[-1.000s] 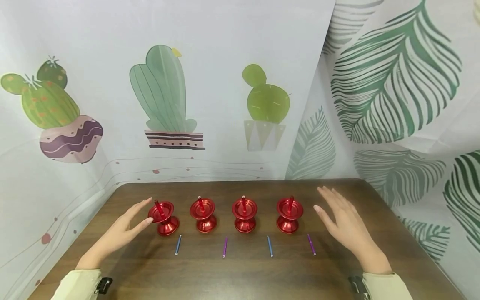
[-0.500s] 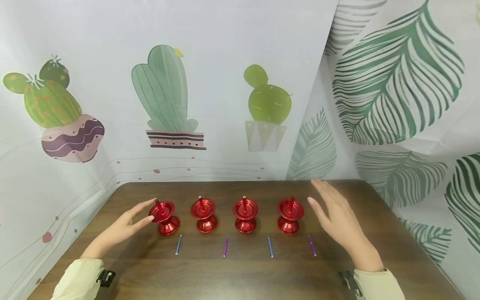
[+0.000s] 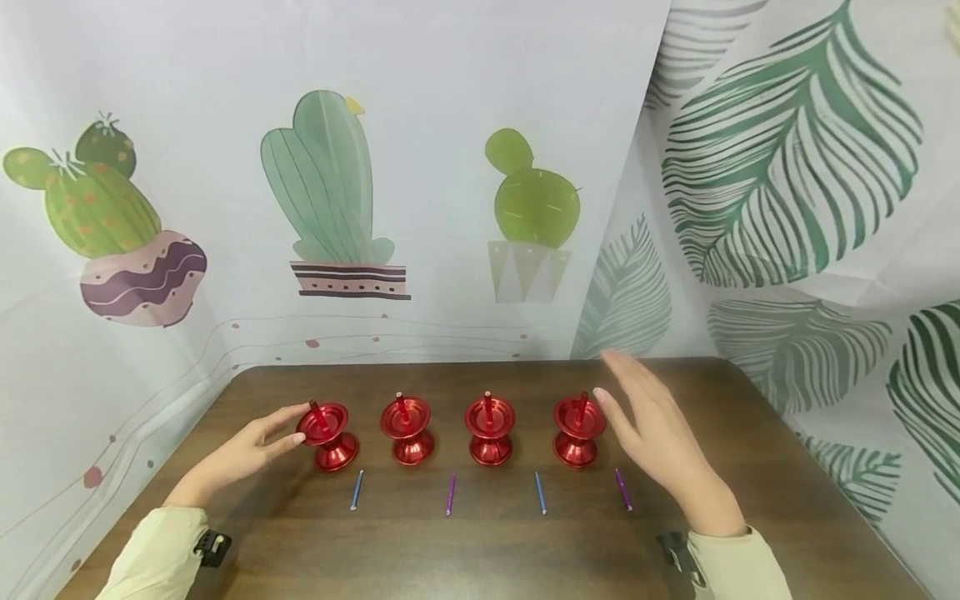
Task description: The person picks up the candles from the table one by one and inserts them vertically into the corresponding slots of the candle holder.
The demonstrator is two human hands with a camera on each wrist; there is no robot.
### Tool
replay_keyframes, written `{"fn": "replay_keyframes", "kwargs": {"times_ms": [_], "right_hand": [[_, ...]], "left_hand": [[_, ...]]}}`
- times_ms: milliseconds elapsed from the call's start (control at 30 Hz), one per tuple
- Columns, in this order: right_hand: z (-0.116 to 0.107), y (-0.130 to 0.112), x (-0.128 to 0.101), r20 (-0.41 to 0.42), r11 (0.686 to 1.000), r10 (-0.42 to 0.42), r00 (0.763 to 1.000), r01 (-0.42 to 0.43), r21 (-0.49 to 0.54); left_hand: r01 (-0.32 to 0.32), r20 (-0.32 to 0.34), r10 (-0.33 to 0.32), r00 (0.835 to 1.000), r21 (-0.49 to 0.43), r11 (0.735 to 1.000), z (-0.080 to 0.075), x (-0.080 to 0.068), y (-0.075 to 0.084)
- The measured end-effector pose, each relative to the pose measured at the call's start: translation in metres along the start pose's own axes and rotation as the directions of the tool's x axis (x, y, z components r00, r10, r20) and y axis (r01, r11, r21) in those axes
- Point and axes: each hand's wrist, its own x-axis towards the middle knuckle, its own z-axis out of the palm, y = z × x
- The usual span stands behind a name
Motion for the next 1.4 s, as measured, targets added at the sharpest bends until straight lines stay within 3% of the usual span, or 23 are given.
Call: {"fn": "replay_keyframes", "kwargs": {"times_ms": [267, 667, 1033, 1400], "right_hand": [[0.001, -0.018, 0.010, 0.011, 1.000, -0.015, 1.000, 0.014, 0.028], [0.014, -0.049, 0.032, 0.046, 0.996, -0.009, 0.999, 0.005, 0.093], [0.035, -0.084, 0.052, 0.045, 0.978, -0.104, 0.994, 0.094, 0.186], [0.067, -0.119, 0.069, 0.095, 0.950, -0.159, 0.983, 0.126, 0.287]], "left_hand": [[0.054, 0.032, -0.054, 0.998, -0.019, 0.998, -0.004, 0.000, 0.001], [0.048, 0.035, -0.047, 0.998, -0.034, 0.998, -0.003, 0.002, 0.003], [0.040, 0.042, -0.038, 0.998, -0.046, 0.998, -0.002, 0.000, 0.000], [0.038, 0.034, -0.037, 0.999, -0.040, 0.998, 0.000, 0.001, -0.002]]}}
